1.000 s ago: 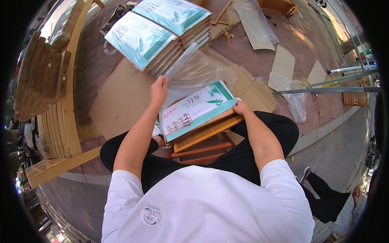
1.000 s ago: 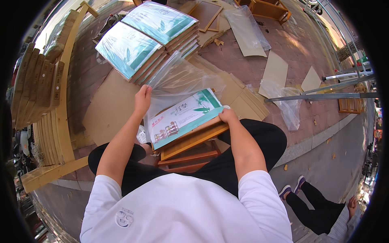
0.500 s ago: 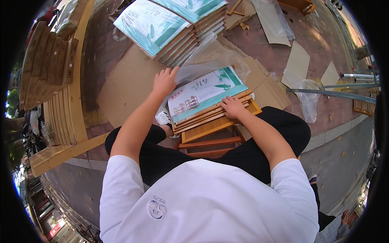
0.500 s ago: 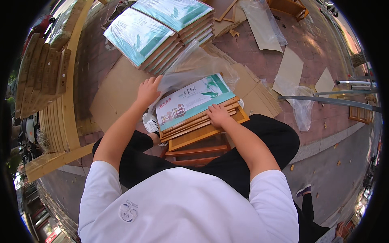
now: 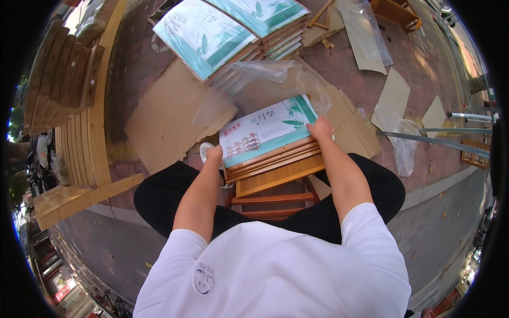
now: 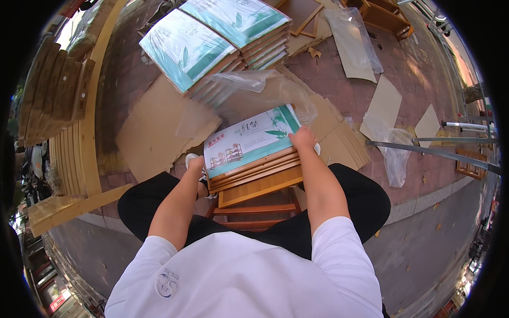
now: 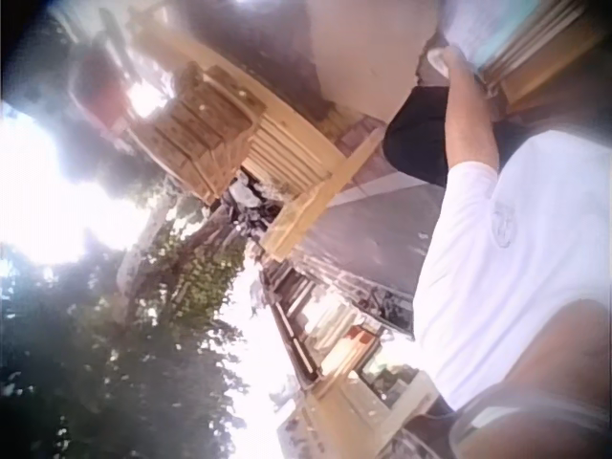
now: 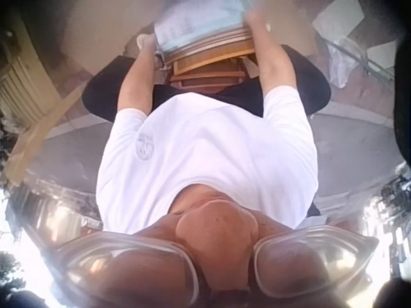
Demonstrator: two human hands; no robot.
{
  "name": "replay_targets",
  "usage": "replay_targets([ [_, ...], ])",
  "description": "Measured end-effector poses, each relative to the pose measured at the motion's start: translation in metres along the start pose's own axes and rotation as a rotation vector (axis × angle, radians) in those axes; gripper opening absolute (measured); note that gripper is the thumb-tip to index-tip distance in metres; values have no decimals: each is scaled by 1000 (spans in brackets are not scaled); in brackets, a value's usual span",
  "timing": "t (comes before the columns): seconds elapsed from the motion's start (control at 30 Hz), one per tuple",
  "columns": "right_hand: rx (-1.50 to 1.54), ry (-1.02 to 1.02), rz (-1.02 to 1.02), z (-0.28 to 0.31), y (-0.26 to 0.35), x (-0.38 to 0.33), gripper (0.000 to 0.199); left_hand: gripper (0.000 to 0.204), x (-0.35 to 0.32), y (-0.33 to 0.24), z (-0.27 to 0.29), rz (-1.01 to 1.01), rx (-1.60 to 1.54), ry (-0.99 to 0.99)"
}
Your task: The person assembles a small wooden frame by hand, inserting dowels and using a cordless drill to drive screws. They then unwrap flat wooden panels and place them into the frame.
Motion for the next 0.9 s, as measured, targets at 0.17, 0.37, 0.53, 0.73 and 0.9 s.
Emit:
replay_targets([
  [0.17,36,-32,-41,-23,4,20,44,53,4,64,-31,-240,56,115],
  [0.37,238,-34,-160,0,21,25,32,41,56,95,-10,-145,-180,195],
  [0.53,636,373,-169,40,-39,86,35,7,15,48,-27,-111,-291,340],
  [0.73,1031,-400,-149,312,-214,82,32,20,32,58,-54,-268,-198,486],
  [0.9,115,-1259,100,438,-224,-23,39,27,41,74,-55,-693,120,116],
])
Point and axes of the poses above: each hand's wrist, its own x-axis towards the middle knuckle, its own z-axis out of the back of the hand, y = z × x, the point moved 4 cm from there along x, towards the middle knuckle, and after that the axes turned 1 degree about z, right-handed, at the moved point
